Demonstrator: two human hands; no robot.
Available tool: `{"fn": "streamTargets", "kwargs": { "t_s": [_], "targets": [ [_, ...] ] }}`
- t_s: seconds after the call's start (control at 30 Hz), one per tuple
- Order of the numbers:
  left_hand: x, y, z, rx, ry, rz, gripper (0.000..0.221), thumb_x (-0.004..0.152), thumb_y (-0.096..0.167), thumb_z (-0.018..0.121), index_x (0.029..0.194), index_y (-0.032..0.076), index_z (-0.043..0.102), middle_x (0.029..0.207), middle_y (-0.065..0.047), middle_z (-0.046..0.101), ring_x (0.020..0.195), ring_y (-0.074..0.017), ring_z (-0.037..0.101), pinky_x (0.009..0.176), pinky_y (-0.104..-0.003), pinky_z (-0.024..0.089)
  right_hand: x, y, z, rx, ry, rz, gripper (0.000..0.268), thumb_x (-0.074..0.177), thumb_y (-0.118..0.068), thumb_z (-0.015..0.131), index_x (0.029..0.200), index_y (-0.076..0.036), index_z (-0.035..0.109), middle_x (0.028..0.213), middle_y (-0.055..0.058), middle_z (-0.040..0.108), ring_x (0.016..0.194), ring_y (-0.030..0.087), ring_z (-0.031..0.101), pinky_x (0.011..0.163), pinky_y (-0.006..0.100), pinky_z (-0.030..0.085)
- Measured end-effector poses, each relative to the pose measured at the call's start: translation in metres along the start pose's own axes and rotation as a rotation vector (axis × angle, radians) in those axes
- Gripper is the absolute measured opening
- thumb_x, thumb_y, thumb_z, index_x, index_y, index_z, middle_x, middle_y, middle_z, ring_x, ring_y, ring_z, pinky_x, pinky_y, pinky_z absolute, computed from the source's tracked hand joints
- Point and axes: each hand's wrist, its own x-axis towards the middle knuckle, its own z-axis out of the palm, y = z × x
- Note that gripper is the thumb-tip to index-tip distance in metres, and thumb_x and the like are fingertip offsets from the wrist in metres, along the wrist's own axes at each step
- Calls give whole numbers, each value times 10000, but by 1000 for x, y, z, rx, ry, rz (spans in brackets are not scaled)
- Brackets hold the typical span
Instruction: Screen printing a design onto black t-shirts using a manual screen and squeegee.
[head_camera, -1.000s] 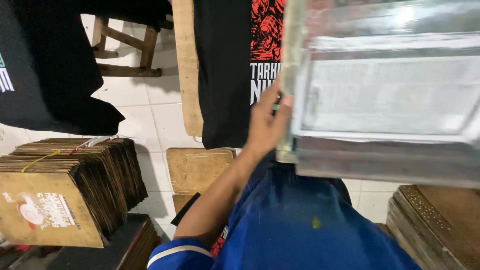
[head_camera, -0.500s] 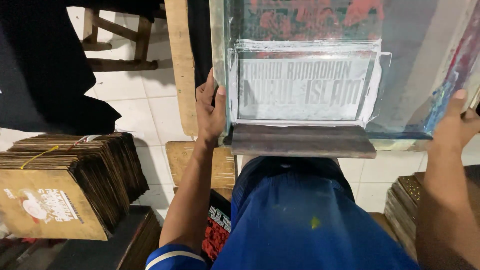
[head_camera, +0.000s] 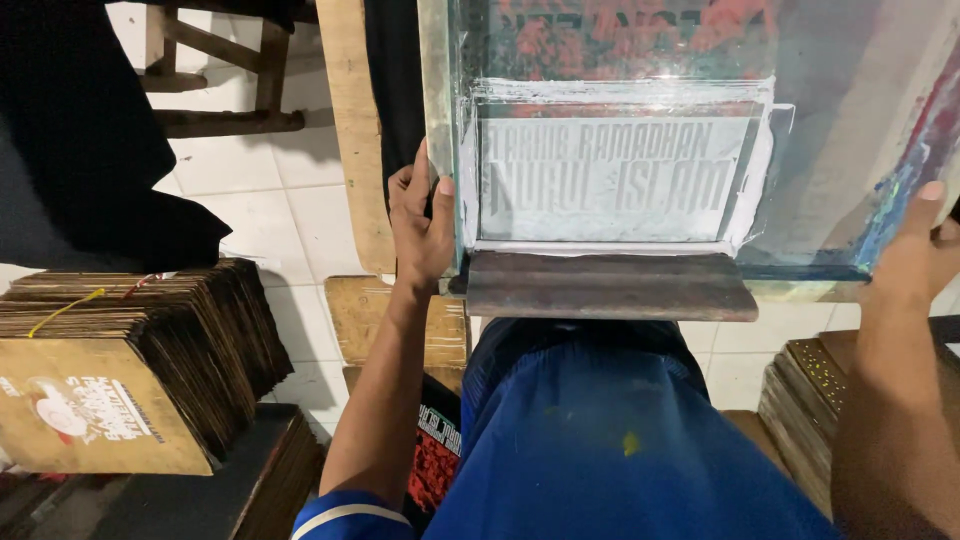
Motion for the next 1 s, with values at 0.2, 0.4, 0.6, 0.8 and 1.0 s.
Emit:
{"fn": "streamTargets", "kwargs": {
  "t_s": [0.2,0.4,0.6,0.8,1.0],
  "targets": [
    [4,8,2,39,-7,-6,624,1103,554,401,1580,152,415,1107,-147,528,1170,-273,470,1000,-370,439,-24,-26,-3,67,-81,-34,553,932,-760,633,1111,-241,690,1079,-102,798,979,33,809,840,274,713],
    [4,5,5,45,-1,-12,589,1106,537,412,1577,185,433,1034,-95,532,1118,-251,455,993,-351,428,-30,-34,-2,135,-90,77,522,872,-755,656,1117,-298,718,1061,-147,799,950,-5,809,807,223,714],
    [5,9,4,79,-7,-26,648,1093,570,385,1579,143,422,997,-86,551,1115,-258,446,975,-374,430,-19,-22,-1,143,-90,61,606,848,-773,664,1181,-267,692,1160,-94,817,1056,62,845,890,282,747],
    [4,5,5,59,2,10,628,1112,508,411,1583,93,401,973,-56,568,1128,-257,434,976,-389,417,-37,-43,-2,55,-57,64,591,858,-804,641,1165,-299,662,1120,-110,773,948,94,809,725,441,691],
    [4,9,6,57,24,61,588,1127,453,407,1580,80,403,1062,-80,578,1142,-263,440,1002,-384,413,29,42,-7,-31,-38,-192,606,1231,-571,707,852,-184,435,806,-45,416,785,66,443,641,330,407]
  ]
}}
